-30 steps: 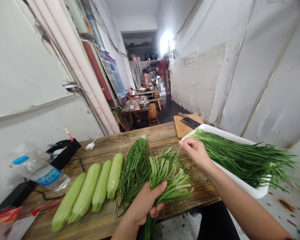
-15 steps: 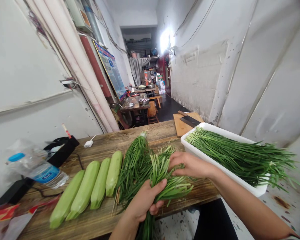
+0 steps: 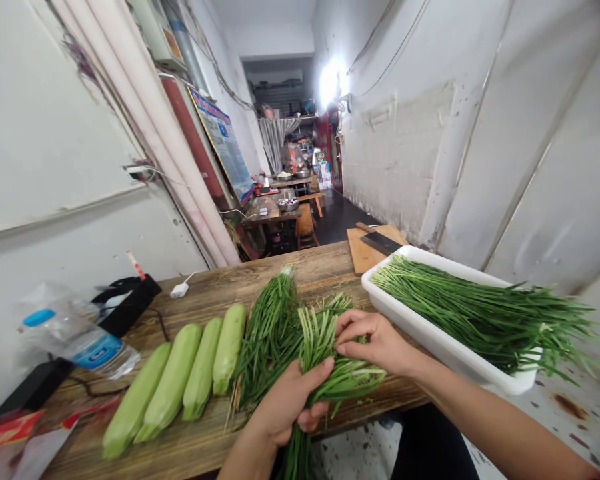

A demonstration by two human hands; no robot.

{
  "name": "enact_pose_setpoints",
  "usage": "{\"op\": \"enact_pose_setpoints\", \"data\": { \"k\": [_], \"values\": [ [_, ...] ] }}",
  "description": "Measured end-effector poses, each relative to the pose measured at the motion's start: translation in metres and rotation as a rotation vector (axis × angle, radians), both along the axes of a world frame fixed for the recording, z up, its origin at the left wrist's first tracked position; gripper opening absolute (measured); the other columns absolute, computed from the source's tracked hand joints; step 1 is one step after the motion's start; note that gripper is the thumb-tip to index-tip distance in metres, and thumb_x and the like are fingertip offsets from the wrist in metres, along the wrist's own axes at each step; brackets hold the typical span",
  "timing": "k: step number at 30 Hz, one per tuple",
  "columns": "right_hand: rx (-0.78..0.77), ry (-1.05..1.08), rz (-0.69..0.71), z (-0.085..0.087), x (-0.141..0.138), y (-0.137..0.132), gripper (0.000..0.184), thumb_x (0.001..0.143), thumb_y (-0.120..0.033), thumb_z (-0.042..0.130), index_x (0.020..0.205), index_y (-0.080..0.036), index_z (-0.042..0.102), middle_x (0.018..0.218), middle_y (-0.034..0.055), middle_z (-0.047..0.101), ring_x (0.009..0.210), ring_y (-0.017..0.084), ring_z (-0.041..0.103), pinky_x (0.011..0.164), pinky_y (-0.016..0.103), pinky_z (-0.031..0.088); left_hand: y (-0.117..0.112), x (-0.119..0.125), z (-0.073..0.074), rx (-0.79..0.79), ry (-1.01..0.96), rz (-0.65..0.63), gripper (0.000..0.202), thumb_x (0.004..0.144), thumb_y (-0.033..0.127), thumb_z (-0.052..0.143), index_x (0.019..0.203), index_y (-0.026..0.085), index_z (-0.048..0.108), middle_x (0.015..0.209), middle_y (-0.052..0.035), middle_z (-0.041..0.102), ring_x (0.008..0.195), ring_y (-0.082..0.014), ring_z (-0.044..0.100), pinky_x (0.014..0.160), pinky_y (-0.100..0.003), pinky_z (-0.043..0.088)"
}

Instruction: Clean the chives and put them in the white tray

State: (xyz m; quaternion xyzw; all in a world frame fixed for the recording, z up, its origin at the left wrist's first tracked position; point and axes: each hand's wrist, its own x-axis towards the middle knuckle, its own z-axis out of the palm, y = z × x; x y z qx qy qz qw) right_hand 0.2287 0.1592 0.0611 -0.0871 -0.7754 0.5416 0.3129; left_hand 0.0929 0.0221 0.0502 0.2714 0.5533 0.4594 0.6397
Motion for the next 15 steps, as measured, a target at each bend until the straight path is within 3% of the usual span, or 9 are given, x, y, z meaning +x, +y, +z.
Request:
{"op": "enact_pose_setpoints", "data": {
  "k": [4,8,10,15],
  "values": [
    [-0.106,0.07,-0.2,0.002,0.004,0.016,0.021,0.075,-0.033,0.069,0.063,-0.016,0.067,0.08,0.0041,0.063,0.072,0.014,0.056,0.066,0.027,0.044,-0.003,0.001,-0.003,-0.024,0.022,0.005,0.046,0.068,0.061,0.066,0.078,0.021,0.047,0.036,0.0104,0.042,0.027,-0.0013,0.02,0.029,-0.014,0.015],
    [-0.18,0.097,-0.448,0.0,0.008,0.047,0.04,0.069,-0.044,0.071,0.05,-0.017,0.049,0.057,-0.0022,0.049,0.055,0.01,0.044,0.056,0.025,0.038,-0.005,0.001,-0.006,-0.031,0.034,0.035,0.05,0.064,0.064,0.067,0.076,0.02,0.046,0.036,0.0107,0.041,0.026,-0.0011,0.019,0.029,-0.014,0.015],
    [-0.143,0.023,-0.42,-0.002,0.009,0.053,0.04,0.07,-0.045,0.07,0.052,-0.017,0.05,0.055,-0.0033,0.047,0.055,0.01,0.043,0.057,0.025,0.038,-0.004,0.001,-0.005,-0.035,0.046,0.03,0.05,0.064,0.065,0.066,0.074,0.02,0.046,0.035,0.0103,0.041,0.026,-0.001,0.019,0.029,-0.014,0.016],
    [0.047,-0.154,-0.092,0.002,0.005,0.032,0.026,0.072,-0.039,0.071,0.082,-0.015,0.068,0.091,0.0047,0.062,0.081,0.016,0.057,0.071,0.027,0.045,-0.002,0.001,-0.004,-0.026,0.059,0.046,0.049,0.064,0.063,0.067,0.077,0.021,0.046,0.037,0.0113,0.041,0.027,-0.0011,0.019,0.029,-0.014,0.015]
  ]
}}
